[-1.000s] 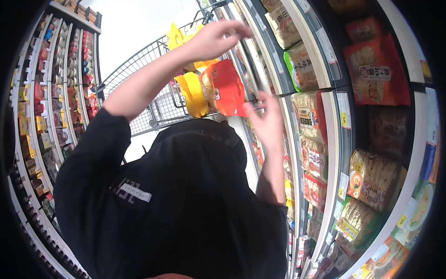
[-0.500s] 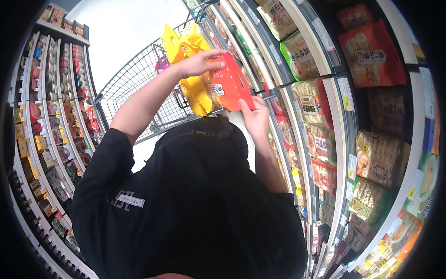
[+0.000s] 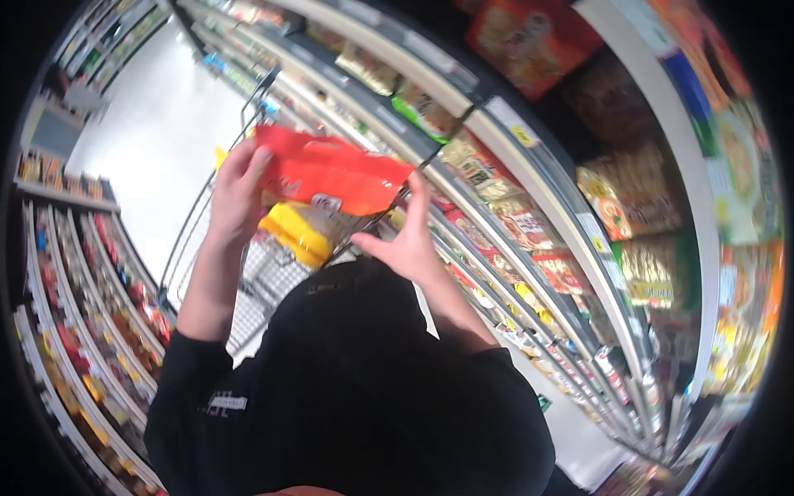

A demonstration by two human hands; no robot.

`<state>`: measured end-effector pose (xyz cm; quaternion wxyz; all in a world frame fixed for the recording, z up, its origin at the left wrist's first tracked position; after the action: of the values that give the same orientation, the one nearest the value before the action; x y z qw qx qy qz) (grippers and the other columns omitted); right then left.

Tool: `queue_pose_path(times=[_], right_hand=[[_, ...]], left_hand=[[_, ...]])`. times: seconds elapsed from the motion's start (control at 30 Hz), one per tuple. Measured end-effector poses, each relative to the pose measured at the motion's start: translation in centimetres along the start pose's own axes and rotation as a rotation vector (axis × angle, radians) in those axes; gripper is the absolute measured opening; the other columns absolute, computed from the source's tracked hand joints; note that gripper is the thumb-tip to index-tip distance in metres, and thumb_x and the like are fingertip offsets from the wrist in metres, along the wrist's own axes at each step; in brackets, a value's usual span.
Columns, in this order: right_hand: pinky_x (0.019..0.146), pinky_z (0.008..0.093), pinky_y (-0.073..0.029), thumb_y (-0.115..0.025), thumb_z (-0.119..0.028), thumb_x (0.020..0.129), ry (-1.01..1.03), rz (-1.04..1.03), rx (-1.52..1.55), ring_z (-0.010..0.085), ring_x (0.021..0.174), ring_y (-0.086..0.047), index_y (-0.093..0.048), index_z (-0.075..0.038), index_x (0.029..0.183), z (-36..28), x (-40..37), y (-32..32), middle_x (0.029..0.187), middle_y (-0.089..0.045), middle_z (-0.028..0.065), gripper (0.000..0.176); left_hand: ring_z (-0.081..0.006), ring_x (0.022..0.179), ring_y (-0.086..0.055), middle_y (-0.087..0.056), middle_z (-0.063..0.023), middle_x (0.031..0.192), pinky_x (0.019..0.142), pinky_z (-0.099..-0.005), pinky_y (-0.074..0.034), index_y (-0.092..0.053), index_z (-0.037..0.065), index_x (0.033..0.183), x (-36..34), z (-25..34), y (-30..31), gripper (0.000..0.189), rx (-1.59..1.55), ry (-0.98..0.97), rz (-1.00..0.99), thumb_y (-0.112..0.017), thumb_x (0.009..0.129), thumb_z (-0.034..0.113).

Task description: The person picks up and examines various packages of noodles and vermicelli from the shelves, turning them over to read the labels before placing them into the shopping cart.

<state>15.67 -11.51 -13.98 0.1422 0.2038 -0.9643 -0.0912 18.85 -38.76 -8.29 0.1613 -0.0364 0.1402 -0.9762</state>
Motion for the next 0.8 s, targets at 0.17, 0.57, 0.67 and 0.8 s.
queue_pose_path(times=[0.17, 0.57, 0.67, 0.8], right_hand=[[0.121, 0.0464, -0.033, -0.098, -0.026, 0.066, -0.033, 0.017, -0.104, 0.0382, 0.148, -0.035, -0.021, -0.004, 0.160, -0.5, 1.4, 1.0, 0.159, -0.031, 0.0229, 0.123], [0.110, 0.0427, -0.047, -0.094, -0.021, 0.067, 0.553, 0.508, -0.615, 0.0365, 0.129, -0.058, -0.045, -0.007, 0.148, -14.6, 9.0, 16.0, 0.141, -0.059, 0.0170, 0.097], [0.106, 0.0433, -0.049, -0.095, -0.022, 0.065, 0.570, 0.533, -0.687, 0.0362, 0.126, -0.060, -0.049, -0.008, 0.145, -13.6, 11.2, 18.6, 0.137, -0.061, 0.0164, 0.094], [0.100, 0.0401, -0.053, -0.095, -0.026, 0.067, 0.220, 0.503, -0.641, 0.0329, 0.118, -0.066, -0.057, -0.005, 0.135, -10.7, 13.0, 21.0, 0.126, -0.068, 0.0159, 0.081]], left_hand=[[-0.0247, 0.128, -0.060, -0.061, -0.0179, 0.142, 0.111, -0.0406, -0.046, -0.059, -0.006, 0.133, -0.2, 5.6, -3.1, 0.033, -0.179, -0.120, -0.172, -0.056, 0.109, 0.017], [-0.0281, 0.144, -0.044, -0.040, -0.0194, 0.160, 0.118, -0.0427, -0.038, -0.037, 0.006, 0.153, 9.1, 11.1, -16.9, 0.084, -0.116, -0.550, -0.687, -0.071, 0.076, 0.003], [-0.0220, 0.135, -0.051, -0.049, -0.0135, 0.152, 0.113, -0.0368, -0.043, -0.039, 0.004, 0.152, 12.8, 9.4, -18.6, 0.079, 0.031, -0.345, -0.712, -0.072, 0.080, -0.002], [-0.0174, 0.125, -0.058, -0.059, -0.0075, 0.138, 0.109, -0.0335, -0.045, -0.045, 0.004, 0.146, 17.4, 7.2, -20.1, 0.061, 0.087, -0.100, -0.810, -0.071, 0.091, 0.001]])
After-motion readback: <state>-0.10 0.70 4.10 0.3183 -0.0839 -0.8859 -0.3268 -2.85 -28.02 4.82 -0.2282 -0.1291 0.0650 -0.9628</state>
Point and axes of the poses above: each hand's wrist, its own x-axis towards the middle knuckle, its own y-axis out of the back of the hand, z = x × y, the point moved 4 cm from there along x, towards the middle knuckle
